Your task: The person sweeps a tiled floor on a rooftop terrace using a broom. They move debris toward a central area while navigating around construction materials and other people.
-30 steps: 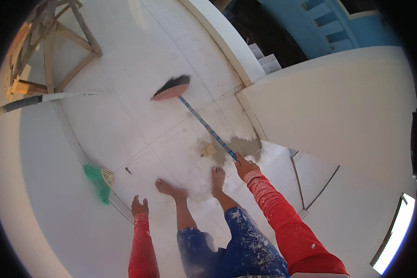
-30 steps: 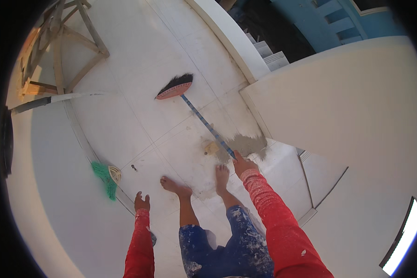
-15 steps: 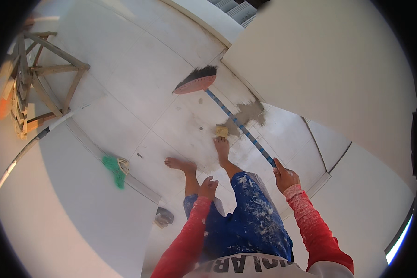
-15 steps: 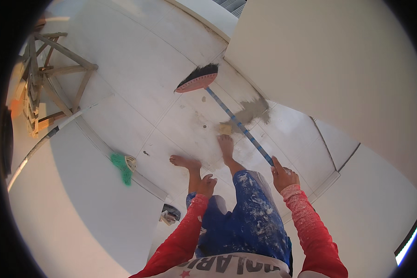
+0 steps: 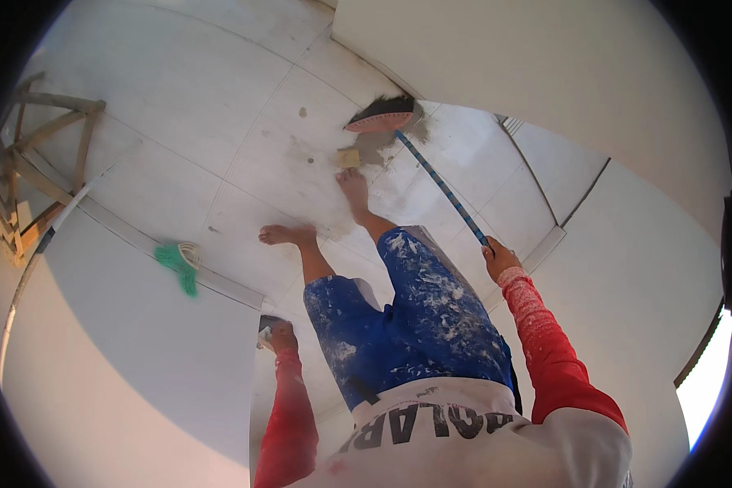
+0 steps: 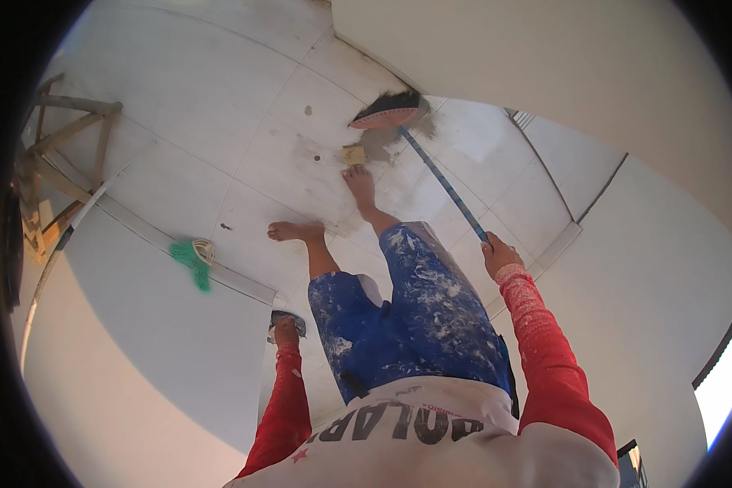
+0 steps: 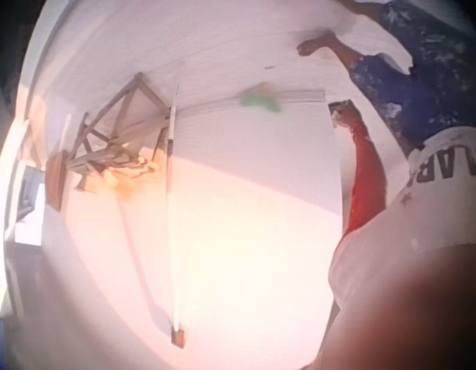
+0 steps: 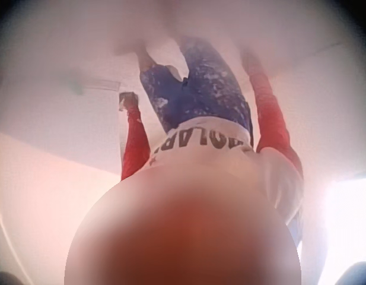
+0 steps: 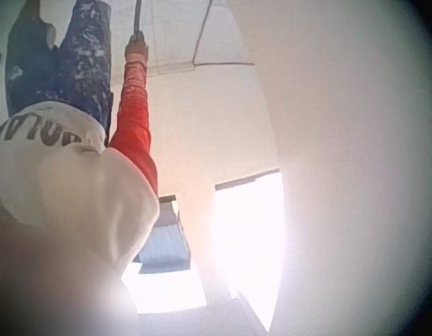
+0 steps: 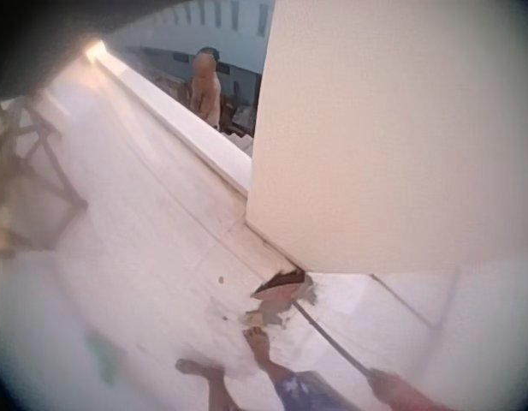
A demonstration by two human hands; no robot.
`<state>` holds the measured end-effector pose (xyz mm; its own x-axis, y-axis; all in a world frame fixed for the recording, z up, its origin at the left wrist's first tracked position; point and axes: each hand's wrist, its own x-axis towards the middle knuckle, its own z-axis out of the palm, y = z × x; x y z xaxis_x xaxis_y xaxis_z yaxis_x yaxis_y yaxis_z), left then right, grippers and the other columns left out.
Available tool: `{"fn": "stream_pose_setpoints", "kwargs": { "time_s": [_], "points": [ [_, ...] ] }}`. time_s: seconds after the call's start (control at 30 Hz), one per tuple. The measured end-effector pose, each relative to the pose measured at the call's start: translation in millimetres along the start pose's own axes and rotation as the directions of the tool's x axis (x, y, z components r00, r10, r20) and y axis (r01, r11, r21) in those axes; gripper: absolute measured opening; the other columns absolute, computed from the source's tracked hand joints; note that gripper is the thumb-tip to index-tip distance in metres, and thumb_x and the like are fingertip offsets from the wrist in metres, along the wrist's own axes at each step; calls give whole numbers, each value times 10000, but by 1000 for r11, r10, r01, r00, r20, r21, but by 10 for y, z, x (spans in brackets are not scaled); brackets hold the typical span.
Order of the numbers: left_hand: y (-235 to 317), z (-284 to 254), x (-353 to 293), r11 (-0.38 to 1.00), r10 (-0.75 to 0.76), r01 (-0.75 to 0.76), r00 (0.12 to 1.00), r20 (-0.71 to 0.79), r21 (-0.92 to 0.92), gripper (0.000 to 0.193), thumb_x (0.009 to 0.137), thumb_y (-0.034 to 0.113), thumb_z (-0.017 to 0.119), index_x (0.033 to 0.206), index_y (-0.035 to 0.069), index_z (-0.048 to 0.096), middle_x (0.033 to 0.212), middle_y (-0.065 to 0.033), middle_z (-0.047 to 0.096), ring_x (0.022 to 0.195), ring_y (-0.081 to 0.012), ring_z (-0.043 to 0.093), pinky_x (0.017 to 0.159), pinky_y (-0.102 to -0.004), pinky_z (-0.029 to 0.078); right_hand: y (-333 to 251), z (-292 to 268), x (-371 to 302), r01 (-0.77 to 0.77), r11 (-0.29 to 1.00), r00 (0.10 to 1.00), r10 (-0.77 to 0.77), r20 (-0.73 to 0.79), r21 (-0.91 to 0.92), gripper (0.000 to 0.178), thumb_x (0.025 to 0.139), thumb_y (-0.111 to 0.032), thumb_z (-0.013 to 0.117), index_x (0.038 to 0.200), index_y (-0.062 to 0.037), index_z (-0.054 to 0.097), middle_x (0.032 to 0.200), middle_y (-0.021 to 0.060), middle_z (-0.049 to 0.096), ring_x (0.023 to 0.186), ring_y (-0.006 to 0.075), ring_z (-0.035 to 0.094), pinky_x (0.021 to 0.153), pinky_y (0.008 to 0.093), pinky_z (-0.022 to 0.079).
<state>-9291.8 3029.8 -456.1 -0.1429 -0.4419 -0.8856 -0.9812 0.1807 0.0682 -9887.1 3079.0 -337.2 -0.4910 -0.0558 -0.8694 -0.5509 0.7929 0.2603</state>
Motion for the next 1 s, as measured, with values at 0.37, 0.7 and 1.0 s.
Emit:
{"fn": "stream_pose_setpoints", "kwargs": {
  "time_s": [0.37,0.7,1.0],
  "points": [
    [212,1311,-704,509,-443,520,842,309,-686,237,832,240,635,962,46,672,968,-170,691,904,-334,659,802,-386,510,-1237,-404,478,319,947,926,-317,-204,-26,409,977,-404,370,1289,-177,504,1144,140,638,1050,389,589,921,469,460],
    [433,1744,-767,312,-653,527,724,225,-791,350,861,339,557,1032,48,645,985,-179,680,900,-324,660,820,-400,506,728,751,204,106,992,985,-95,-145,67,436,949,-373,435,1210,-51,570,1125,215,621,1076,384,576,943,435,445],
    [1982,2592,-1673,203,-430,659,724,539,-724,374,860,410,571,1026,88,663,1006,-192,676,969,-368,637,869,-426,492,-1313,314,551,508,796,825,-560,-81,-330,480,960,-268,443,1415,-127,385,1172,204,614,1034,387,608,896,432,470]
  ]
}}
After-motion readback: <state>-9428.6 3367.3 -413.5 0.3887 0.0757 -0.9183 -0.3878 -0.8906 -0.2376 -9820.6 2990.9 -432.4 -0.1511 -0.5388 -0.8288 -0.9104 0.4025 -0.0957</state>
